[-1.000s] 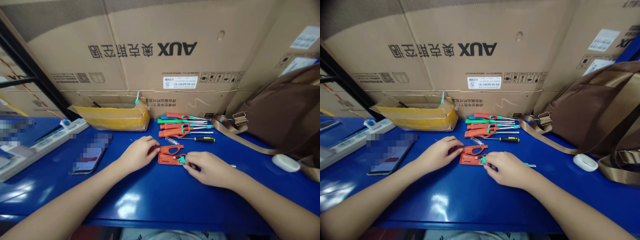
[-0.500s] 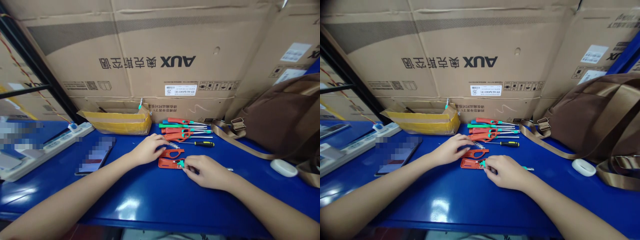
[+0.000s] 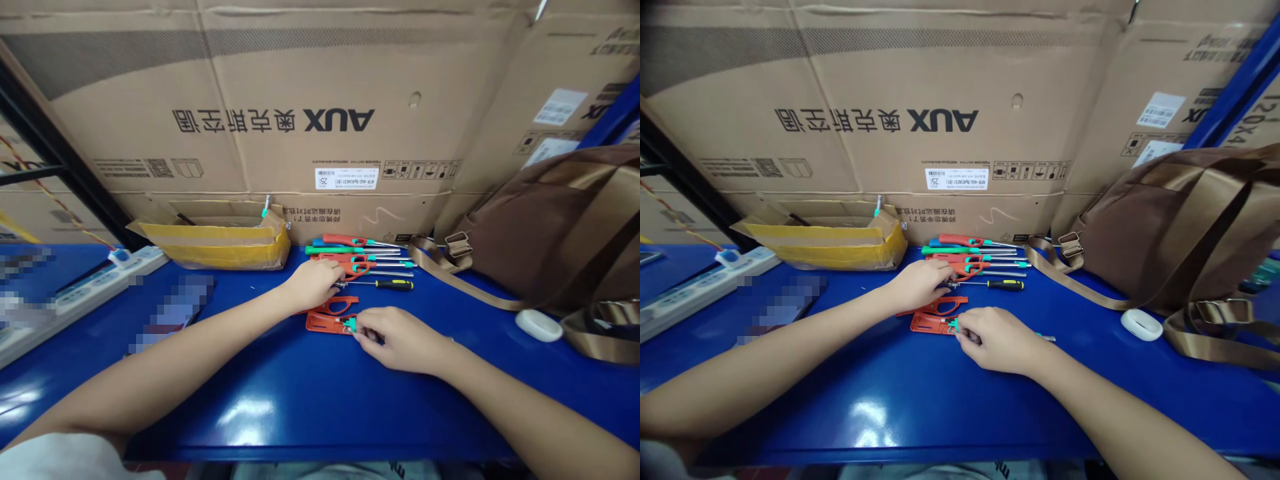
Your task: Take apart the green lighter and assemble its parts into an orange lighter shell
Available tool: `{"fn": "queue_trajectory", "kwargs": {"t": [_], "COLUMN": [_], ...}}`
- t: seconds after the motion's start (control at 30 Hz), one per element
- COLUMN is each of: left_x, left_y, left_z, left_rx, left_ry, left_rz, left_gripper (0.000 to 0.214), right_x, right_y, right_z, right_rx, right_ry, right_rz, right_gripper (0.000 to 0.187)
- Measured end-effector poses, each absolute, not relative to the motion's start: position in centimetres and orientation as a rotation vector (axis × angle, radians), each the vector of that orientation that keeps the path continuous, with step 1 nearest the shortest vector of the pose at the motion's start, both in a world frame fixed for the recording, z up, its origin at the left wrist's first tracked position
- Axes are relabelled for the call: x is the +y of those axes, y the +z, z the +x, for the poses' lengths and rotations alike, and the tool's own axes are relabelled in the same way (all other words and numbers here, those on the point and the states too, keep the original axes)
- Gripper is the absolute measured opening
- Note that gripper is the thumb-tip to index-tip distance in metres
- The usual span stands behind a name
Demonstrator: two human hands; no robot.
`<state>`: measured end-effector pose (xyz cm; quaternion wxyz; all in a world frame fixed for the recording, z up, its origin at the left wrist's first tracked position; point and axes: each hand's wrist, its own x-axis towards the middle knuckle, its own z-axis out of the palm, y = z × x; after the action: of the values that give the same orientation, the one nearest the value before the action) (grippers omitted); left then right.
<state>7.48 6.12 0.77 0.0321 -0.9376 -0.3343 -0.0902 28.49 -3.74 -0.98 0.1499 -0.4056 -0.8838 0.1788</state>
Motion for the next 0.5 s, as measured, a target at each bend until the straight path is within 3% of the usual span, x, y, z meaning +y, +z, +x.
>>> {"fn": "queue_trajectory", "kwargs": {"t": [0.5], "left_x": [5.3], "left_y": [1.6], "left_z": [7.1], "left_rx": [-1.229], "left_ry": [-0.299], "left_rz": [-2.836], "left_gripper": [0.024], "right_x": [-3.8], "right_y": [-1.0], "right_z": [28.5], "right_rx": [-2.485], "right_ry": [0.496], "right_rz": [-1.212], "right_gripper": [0.019]}}
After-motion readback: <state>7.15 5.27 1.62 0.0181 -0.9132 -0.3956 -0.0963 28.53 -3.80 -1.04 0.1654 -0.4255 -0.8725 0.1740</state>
